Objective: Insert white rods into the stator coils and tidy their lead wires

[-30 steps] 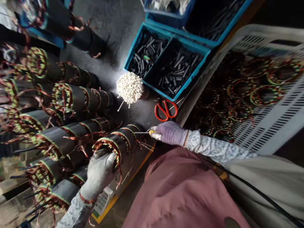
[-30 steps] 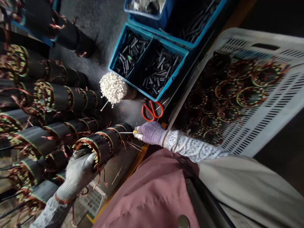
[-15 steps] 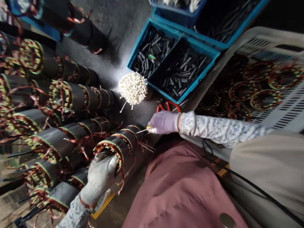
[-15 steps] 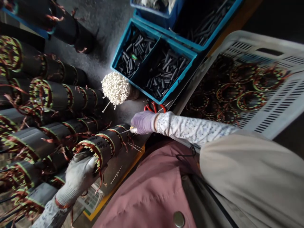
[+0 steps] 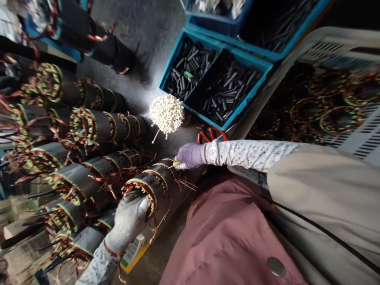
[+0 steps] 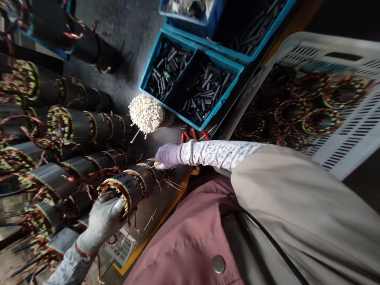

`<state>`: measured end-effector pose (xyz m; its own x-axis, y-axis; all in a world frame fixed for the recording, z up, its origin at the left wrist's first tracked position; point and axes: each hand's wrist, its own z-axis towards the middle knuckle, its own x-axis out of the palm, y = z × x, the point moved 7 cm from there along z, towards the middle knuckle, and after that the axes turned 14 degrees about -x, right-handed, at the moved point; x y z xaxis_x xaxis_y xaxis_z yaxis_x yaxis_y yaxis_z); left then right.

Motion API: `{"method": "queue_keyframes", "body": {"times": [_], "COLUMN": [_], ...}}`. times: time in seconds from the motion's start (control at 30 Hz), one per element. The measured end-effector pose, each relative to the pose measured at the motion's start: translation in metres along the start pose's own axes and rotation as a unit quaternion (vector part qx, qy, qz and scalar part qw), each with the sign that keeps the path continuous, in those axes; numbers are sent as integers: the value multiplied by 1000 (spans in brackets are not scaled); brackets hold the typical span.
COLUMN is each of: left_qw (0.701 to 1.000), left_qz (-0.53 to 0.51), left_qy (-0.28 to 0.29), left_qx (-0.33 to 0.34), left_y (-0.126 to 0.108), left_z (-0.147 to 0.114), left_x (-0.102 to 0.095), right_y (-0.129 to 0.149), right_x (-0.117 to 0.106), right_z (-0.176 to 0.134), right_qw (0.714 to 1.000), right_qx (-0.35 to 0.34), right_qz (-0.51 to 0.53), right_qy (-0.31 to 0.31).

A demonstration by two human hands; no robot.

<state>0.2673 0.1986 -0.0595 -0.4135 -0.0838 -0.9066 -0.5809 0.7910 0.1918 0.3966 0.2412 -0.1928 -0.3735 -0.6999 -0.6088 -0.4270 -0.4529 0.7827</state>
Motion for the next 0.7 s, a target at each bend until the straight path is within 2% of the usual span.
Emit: {"method": "queue_keyframes", "body": {"times": [0.07,0.13,0.2,0.3,0.43,0.6,0.7], "left_qw": [1000,1000,999,1000,1000,999,999], "left_qz": [-6,-13,-15,1,17,22,24], "left_qy": [6,17,28,25,-1,-9,-10], "left_qx": [-1,3,5,1,16,27,26], "left_y": [2,3,4,5,2,-2,-3], "left_z": [-2,-4,-5,-7,-8,-5,-3], "left_x": [1,3,5,6,4,2,1], "right_y": [15,24,18,-4,-21,-14,-19], "right_x": [-5,-5,2,15,14,15,15], "right_z": [16,20,8,-31,-72,-63,-63], "right_qw": [998,996,999,998,991,994,993], "right_qx": [-41,-57,-29,48,111,87,95], "right_qz": [-56,-74,-41,29,2,1,1], "right_qy": [-1,-18,-20,-25,-70,-58,-67]}}
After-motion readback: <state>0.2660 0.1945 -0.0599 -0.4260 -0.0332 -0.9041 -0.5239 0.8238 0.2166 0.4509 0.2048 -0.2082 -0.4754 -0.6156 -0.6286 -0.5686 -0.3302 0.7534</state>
